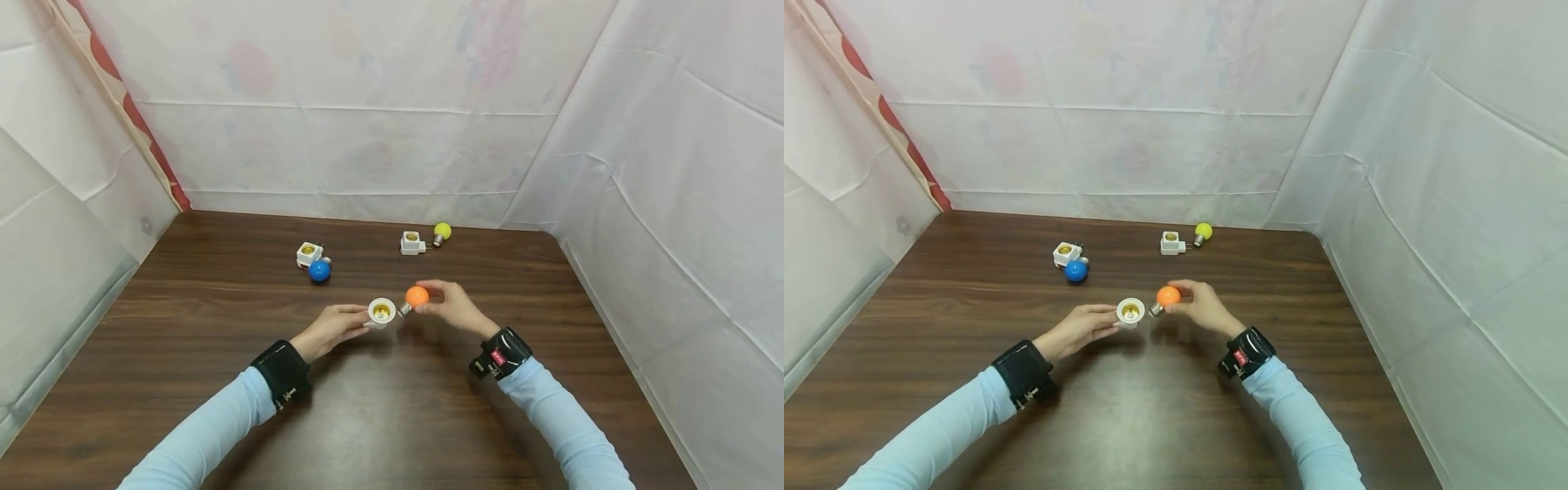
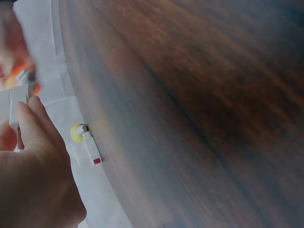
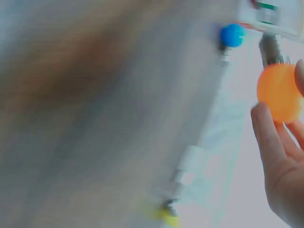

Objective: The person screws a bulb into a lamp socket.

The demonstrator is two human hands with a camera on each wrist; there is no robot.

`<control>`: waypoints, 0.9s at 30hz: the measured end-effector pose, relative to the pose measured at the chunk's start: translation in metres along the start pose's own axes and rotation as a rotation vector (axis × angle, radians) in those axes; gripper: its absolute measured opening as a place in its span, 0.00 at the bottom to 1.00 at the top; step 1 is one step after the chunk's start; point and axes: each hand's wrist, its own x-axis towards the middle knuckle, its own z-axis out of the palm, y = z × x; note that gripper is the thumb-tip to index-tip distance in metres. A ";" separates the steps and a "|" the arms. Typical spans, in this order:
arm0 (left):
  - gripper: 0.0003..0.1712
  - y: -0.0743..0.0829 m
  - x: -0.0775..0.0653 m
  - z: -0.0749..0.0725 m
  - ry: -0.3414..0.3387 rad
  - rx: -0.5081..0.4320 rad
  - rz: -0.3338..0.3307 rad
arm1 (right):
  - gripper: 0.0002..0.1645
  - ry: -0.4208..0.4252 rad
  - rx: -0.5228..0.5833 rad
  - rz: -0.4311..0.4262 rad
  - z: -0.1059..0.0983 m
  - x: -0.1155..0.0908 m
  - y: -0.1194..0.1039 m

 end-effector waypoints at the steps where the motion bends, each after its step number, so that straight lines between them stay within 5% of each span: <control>1: 0.24 -0.001 0.000 0.000 -0.005 -0.002 0.005 | 0.31 0.040 0.003 -0.014 -0.002 0.001 -0.006; 5: 0.27 -0.001 -0.004 -0.003 -0.052 -0.017 0.034 | 0.32 0.128 -0.042 -0.125 -0.007 0.007 -0.025; 11: 0.25 -0.001 -0.006 -0.002 -0.047 0.003 0.003 | 0.32 0.072 -0.280 -0.337 -0.002 0.008 -0.050; 16: 0.24 -0.001 -0.004 0.001 -0.001 0.031 -0.038 | 0.30 0.012 -0.472 -0.378 0.006 0.005 -0.056; 27: 0.24 0.002 0.001 0.001 -0.019 0.041 -0.028 | 0.27 -0.084 -0.607 -0.466 0.015 0.007 -0.062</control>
